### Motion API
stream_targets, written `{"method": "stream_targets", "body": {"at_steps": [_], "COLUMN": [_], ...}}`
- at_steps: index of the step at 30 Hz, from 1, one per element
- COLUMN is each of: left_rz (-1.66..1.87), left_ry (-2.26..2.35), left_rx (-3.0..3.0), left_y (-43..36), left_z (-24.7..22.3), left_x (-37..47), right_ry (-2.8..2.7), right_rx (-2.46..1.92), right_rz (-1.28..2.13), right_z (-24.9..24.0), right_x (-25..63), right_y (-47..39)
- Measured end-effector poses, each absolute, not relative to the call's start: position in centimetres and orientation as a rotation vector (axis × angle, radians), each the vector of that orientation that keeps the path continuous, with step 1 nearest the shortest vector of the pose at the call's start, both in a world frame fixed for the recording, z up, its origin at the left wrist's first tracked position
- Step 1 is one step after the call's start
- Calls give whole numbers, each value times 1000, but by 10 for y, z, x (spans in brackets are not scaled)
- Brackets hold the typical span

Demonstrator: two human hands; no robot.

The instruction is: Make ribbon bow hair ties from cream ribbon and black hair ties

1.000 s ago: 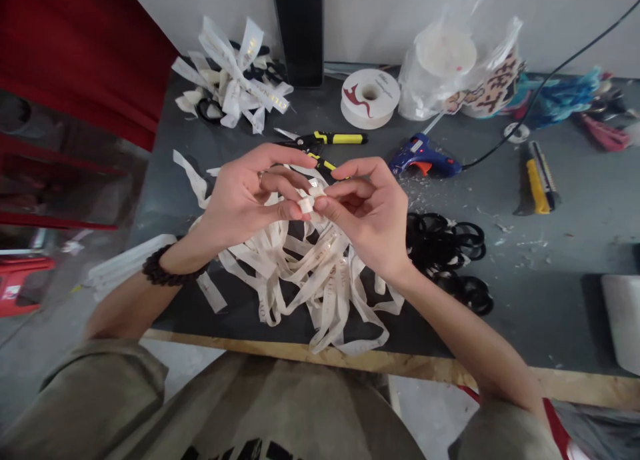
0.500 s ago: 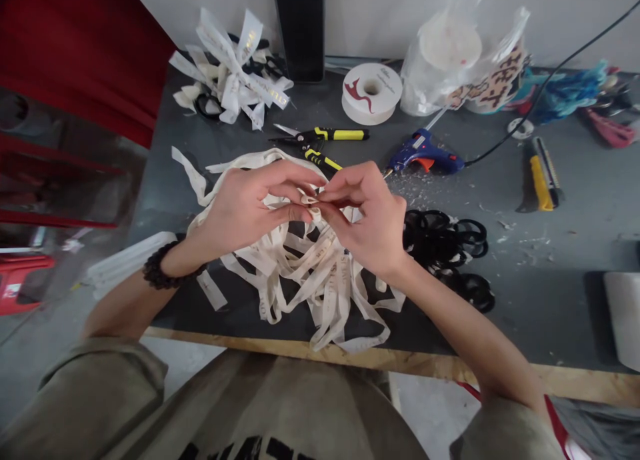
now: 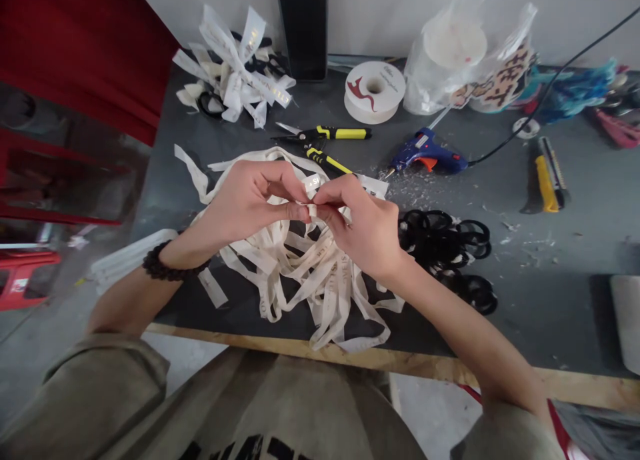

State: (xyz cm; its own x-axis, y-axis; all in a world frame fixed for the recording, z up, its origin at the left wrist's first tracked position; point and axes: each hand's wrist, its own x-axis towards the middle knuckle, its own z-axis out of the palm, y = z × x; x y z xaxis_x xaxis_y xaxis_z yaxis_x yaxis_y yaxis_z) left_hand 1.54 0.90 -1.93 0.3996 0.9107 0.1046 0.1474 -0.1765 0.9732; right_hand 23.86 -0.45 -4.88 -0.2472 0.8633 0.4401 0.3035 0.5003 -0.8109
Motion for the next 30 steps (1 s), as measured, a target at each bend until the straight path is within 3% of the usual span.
{"method": "stream_targets", "body": {"at_steps": [5, 15, 30], "left_rz": [987, 955, 944], "left_ry": [1015, 997, 959], "left_rx": [1584, 1577, 1558], "left_y": [9, 7, 9], "left_z": [-20, -16, -14], "left_x": [17, 15, 15], "right_ry": [-1690, -1586, -1461], "right_rx": [-895, -859, -968], "right_rz": [1017, 1078, 892], "right_z": [-48, -44, -45], "right_x": [239, 239, 229], "right_y": [-2, -2, -10]}}
